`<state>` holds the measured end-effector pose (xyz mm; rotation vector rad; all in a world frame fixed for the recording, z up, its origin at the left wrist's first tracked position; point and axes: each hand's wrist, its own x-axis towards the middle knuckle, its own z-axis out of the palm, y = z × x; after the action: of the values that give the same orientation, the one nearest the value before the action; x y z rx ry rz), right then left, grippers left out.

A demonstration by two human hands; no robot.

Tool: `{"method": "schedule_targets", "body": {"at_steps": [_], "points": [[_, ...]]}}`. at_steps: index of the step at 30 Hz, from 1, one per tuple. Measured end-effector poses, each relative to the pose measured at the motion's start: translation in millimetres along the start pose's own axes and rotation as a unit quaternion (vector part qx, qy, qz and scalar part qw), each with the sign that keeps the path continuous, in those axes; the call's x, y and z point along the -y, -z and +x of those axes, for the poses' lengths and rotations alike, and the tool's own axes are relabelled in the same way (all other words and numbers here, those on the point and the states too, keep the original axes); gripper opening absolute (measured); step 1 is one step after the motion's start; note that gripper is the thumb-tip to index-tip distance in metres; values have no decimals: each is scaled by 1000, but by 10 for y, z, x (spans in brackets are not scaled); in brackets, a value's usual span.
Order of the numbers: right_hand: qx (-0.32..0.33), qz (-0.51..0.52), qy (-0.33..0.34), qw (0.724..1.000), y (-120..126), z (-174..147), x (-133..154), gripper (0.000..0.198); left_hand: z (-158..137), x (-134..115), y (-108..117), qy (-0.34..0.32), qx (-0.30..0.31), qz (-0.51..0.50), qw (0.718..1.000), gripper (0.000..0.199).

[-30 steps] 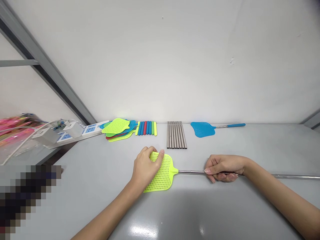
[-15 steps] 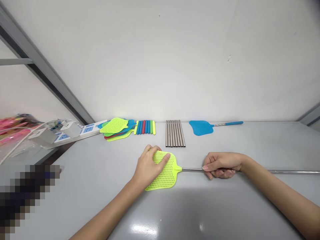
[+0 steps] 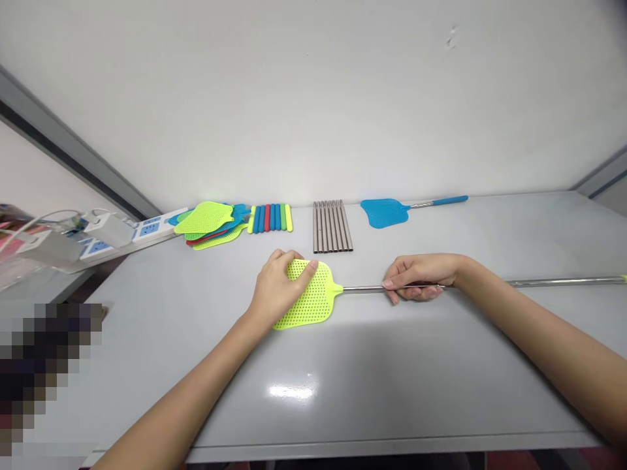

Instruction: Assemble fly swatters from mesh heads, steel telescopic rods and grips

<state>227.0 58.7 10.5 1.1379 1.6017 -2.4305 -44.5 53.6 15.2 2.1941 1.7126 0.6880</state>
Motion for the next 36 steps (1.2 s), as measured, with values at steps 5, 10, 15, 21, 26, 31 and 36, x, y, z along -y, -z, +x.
{"method": "schedule_targets", "body": {"at_steps": [5,10,15,21,26,31,36], "points": [[1,-10,-4,1000,-7,-8,12,28,8,16,3,-7,4,-2,1000,36],[-6,-13,-5,1000,-12,-24,11,27,12,13,-12,-10,-1,3,1000,35],[-3,-14,-10,1000,-16,-25,20,27,24,8,-17,-8,2,5,1000,35],[0,-14,-10,1000,2,-32,9,27,44,31,0,-69,25,7,997,35],[5,-13,-18,1000,2,-34,6,26,14,5,-30,-80,-2,-26,996,31],[12,-20,-31,999,-17,-22,18,25,-70,-83,-60,-78,-21,-46,996,26],[11,-17,-39,999,-8,-26,20,25,-95,-121,-71,-69,-26,-45,996,26]]}}
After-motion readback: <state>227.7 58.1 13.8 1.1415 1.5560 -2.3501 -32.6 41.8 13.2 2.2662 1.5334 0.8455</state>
